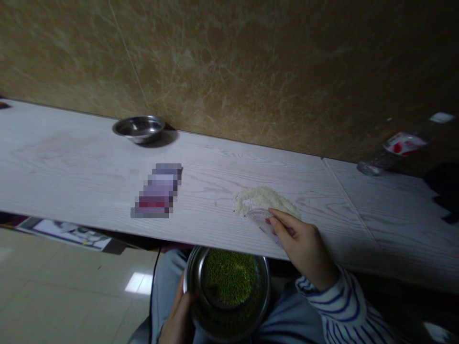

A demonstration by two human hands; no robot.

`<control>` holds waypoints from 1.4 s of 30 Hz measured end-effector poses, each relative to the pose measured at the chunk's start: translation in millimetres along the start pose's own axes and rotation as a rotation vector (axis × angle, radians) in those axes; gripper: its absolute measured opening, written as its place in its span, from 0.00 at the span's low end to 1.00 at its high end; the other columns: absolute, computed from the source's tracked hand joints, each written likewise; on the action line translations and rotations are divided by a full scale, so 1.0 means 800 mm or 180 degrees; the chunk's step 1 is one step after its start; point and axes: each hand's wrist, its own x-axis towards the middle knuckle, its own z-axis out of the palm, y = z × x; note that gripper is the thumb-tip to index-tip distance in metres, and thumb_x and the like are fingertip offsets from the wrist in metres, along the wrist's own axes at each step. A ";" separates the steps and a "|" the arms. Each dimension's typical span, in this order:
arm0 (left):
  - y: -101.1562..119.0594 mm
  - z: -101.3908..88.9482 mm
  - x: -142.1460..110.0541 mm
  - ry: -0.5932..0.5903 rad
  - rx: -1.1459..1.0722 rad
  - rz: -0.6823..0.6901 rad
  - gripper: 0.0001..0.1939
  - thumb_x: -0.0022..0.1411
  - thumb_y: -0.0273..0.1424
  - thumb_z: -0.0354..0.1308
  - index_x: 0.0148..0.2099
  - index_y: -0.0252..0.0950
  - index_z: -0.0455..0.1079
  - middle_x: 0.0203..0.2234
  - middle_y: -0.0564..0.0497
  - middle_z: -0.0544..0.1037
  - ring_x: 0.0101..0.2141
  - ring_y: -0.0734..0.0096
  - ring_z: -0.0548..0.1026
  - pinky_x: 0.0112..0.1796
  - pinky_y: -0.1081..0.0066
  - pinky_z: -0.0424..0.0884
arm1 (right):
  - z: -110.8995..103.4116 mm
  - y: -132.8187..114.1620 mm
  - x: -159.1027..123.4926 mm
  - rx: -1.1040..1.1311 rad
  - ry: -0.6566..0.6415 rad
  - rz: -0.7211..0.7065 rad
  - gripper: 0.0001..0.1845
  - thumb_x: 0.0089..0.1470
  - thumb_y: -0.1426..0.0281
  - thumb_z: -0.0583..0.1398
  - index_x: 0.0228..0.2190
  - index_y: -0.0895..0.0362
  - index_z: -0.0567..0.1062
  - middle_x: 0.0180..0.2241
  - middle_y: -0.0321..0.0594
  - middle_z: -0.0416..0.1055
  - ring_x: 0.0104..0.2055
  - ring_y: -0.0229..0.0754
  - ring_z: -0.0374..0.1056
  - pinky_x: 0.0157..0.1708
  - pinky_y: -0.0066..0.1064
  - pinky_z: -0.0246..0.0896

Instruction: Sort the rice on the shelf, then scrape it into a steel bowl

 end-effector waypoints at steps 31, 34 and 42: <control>0.017 0.013 -0.011 0.0077 -0.0352 0.0046 0.34 0.44 0.37 0.68 0.56 0.44 0.75 0.53 0.47 0.81 0.64 0.38 0.67 0.63 0.46 0.64 | 0.011 -0.008 0.003 0.0304 -0.0224 0.0063 0.19 0.62 0.66 0.58 0.47 0.59 0.84 0.38 0.49 0.85 0.31 0.46 0.81 0.31 0.34 0.78; 0.020 0.017 -0.016 0.0106 -0.0304 0.0085 0.32 0.45 0.38 0.68 0.56 0.45 0.75 0.53 0.47 0.81 0.65 0.39 0.65 0.64 0.48 0.62 | 0.012 -0.009 0.005 0.0331 -0.0196 0.0048 0.18 0.62 0.66 0.58 0.46 0.59 0.84 0.38 0.49 0.85 0.32 0.46 0.81 0.32 0.34 0.78; 0.006 -0.005 0.021 0.0216 -0.0182 -0.0465 0.47 0.24 0.36 0.73 0.55 0.44 0.76 0.44 0.45 0.85 0.59 0.23 0.70 0.56 0.38 0.71 | 0.021 -0.012 0.011 0.0342 -0.0200 -0.0037 0.17 0.62 0.67 0.58 0.46 0.56 0.84 0.42 0.47 0.84 0.39 0.49 0.82 0.41 0.37 0.79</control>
